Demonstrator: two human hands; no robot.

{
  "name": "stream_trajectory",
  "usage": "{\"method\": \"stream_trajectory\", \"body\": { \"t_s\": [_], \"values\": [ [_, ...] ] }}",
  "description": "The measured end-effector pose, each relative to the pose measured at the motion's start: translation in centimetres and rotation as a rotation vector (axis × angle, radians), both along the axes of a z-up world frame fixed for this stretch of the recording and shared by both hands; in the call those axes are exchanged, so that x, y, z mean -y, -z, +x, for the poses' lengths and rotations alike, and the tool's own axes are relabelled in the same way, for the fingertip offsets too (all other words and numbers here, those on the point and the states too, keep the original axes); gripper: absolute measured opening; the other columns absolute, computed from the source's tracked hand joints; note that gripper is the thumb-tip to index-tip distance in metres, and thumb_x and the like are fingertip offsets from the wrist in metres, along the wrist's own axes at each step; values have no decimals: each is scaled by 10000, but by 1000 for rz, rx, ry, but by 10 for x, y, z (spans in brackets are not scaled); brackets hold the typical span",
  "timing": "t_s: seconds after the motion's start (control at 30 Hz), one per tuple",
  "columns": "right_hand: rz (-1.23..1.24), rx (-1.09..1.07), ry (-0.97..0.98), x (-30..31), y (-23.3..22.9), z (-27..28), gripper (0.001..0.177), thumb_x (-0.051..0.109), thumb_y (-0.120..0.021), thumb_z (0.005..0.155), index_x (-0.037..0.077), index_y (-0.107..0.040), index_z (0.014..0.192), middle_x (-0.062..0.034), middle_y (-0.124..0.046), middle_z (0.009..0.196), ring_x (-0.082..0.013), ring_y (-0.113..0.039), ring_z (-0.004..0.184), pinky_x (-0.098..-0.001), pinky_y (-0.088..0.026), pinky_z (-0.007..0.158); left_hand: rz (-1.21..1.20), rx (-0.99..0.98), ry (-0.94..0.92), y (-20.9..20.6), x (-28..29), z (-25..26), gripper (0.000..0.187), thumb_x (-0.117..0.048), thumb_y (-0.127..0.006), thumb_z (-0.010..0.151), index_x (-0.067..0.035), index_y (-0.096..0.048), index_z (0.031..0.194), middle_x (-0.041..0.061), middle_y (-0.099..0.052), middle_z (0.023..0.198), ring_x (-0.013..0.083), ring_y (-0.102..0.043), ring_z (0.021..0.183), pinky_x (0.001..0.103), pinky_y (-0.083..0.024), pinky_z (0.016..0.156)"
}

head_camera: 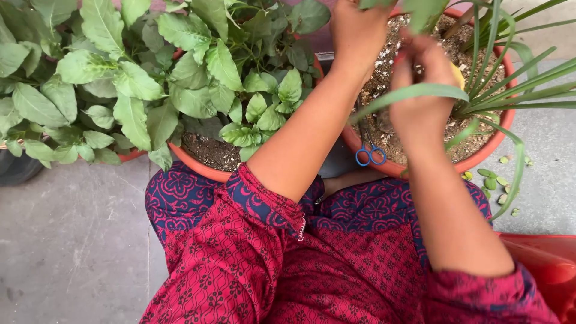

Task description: Tending to several potted plants on a balcony by pruning and cleaning the soil.

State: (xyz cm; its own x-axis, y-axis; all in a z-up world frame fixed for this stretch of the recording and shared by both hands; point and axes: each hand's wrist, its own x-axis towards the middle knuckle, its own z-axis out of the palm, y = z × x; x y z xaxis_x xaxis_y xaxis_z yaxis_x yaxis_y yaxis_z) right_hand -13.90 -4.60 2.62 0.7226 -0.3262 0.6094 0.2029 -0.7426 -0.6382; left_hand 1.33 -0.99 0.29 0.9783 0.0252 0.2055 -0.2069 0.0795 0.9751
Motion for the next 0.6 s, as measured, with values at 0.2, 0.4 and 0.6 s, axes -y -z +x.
{"method": "stream_trajectory", "body": {
  "t_s": [0.2,0.4,0.6],
  "values": [
    [682,149,-135,17,5,52,91,-40,-677,1119,2,-686,1199,-47,-749,1090,-121,-695,921,-276,-591,783,-209,27,96,28,4,10,146,-93,-746,845,41,-713,893,25,-760,807,72,-642,735,277,-515,659],
    [966,187,-198,13,-4,59,68,-44,-657,1117,20,-666,1136,-66,-730,1020,-169,-727,908,-323,-630,755,-370,-12,241,37,4,6,171,-48,-735,928,83,-715,820,59,-713,753,97,-588,724,311,-461,623],
    [1005,202,-277,7,-11,59,55,-30,-650,1153,16,-660,1125,-65,-709,1016,-175,-686,876,-311,-590,713,-597,-183,402,16,0,5,89,-40,-688,909,45,-689,882,68,-693,763,162,-645,670,348,-514,593]
  ]
}}
